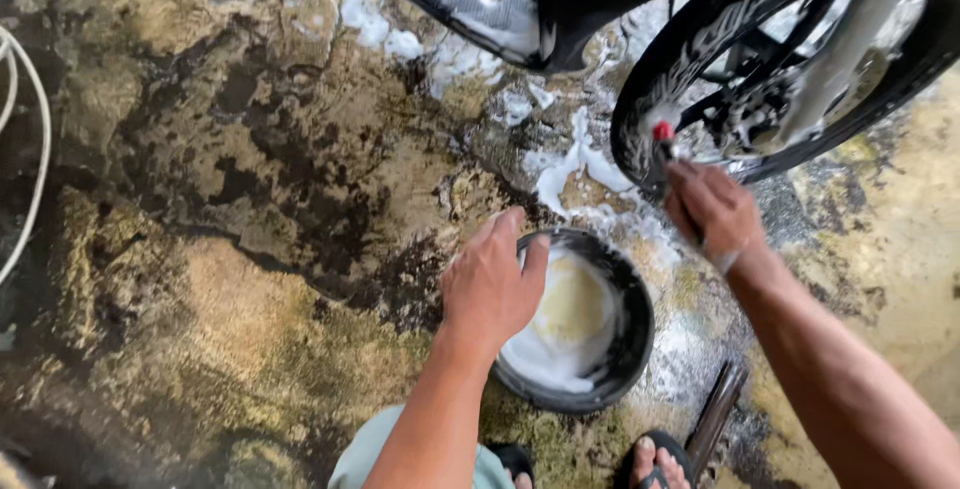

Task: The person scrubs the front wheel and tire of a motorcycle using a brush and soapy water from a bucket. They then switch to a sponge to wash the front fairing and headlight area of the motorcycle.

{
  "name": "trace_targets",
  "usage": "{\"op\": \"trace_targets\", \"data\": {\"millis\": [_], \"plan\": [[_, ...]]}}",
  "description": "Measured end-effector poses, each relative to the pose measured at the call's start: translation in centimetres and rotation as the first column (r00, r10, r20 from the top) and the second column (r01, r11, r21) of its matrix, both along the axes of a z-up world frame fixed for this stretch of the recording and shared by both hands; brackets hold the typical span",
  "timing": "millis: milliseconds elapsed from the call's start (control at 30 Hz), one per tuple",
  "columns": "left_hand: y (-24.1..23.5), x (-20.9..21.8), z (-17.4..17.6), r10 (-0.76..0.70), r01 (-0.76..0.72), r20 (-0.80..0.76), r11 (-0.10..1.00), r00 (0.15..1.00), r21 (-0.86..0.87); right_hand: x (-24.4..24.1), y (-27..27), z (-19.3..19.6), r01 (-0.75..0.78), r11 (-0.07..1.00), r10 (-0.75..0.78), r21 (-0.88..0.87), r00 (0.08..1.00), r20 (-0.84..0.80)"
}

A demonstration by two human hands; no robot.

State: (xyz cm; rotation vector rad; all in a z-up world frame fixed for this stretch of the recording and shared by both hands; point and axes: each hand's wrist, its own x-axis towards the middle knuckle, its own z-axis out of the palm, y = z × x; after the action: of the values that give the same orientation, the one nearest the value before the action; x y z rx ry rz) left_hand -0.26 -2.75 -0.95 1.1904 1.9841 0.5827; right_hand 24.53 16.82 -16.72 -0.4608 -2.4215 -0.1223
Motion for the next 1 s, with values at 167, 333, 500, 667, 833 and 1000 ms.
{"op": "trace_targets", "data": {"millis": [167,333,500,667,833,1000], "plan": [[0.3,0.2,0.6,-0.002,0.004,0.06,1.0,0.998,-0.026,-1.2,-4.5,3.7,-0.062,0.998,0.066,-0.032,0.986,0.151],[0.3,0.4,0.3,-0.024,0.023,0.032,0.999,0.999,0.03,-2.0,-2.3,2.5,0.091,0.996,-0.092,-0.009,0.995,-0.034],[0.5,0.1,1.1,0.028,-0.026,0.08,0.999,0.996,-0.026,-2.5,-3.7,1.5,-0.084,0.996,0.071,0.041,0.963,0.26],[0.5,0.2,0.3,-0.013,0.015,0.053,0.999,0.999,-0.036,-3.4,-4.6,1.7,-0.064,0.998,0.06,0.011,0.97,0.237],[0.7,-0.1,0.9,0.025,-0.02,0.082,0.998,0.996,-0.051,-4.5,-1.9,3.5,-0.035,0.999,0.028,0.03,0.978,0.205],[1.1,0.0,-0.2,-0.027,0.031,0.057,0.997,0.998,-0.068,-4.2,1.8,4.3,0.254,0.963,-0.23,0.091,0.948,-0.219]]}}
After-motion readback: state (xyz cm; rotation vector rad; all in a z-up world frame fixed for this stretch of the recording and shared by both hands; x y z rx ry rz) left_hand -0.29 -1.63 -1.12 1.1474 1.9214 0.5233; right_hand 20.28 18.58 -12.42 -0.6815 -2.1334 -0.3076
